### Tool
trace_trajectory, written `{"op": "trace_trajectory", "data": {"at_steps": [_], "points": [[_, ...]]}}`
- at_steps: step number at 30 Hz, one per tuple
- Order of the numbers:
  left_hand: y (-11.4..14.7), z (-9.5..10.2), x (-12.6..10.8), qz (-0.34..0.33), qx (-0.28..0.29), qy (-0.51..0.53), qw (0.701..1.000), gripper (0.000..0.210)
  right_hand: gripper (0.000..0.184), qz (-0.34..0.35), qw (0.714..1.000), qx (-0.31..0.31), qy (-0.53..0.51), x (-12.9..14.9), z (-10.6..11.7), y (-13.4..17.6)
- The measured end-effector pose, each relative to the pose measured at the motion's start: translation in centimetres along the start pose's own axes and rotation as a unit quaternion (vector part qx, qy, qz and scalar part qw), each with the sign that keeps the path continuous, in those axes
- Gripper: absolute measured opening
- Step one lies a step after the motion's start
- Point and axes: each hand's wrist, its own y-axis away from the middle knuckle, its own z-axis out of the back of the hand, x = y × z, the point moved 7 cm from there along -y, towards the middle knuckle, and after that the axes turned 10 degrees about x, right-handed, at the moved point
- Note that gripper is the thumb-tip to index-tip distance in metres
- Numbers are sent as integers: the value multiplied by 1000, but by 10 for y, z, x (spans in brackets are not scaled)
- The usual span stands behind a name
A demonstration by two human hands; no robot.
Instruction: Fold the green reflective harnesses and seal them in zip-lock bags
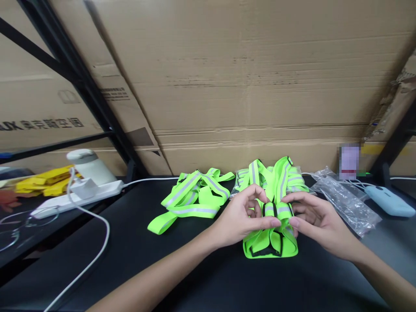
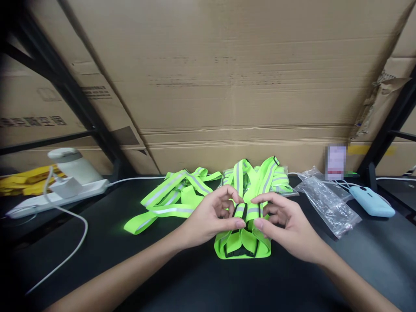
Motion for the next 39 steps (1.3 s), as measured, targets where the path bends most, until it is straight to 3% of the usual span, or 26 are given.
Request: {"op": "trace_trajectory", "data": {"at_steps": [6,10,16,20,22,28,35,39], "points": [[3,-3,4,-7,51,86,995,59,52,19,998,59,-14,2,-9,-1],[8,-4,2,-15,102,115,988,67,46,19,999,25,-19,1,-4,-3],[5,8,17,0,69,75,995,48,42,6,999,-12,-41,-7,0,-14],[3,16,15,-32,50,10,998,35,35,3,999,29,-26,-8,-2,-22],[3,16,12,-35,68,-9,997,32,31,12,998,53,-8,-6,-4,-23],[3,10,17,-8,143,51,988,33,46,17,992,123,-7,-2,-13,-22],[0,13,28,11,152,102,983,43,22,44,993,111,1,2,-6,-29],[1,19,34,9,133,113,985,43,18,62,991,111,-28,-2,4,-27]]}}
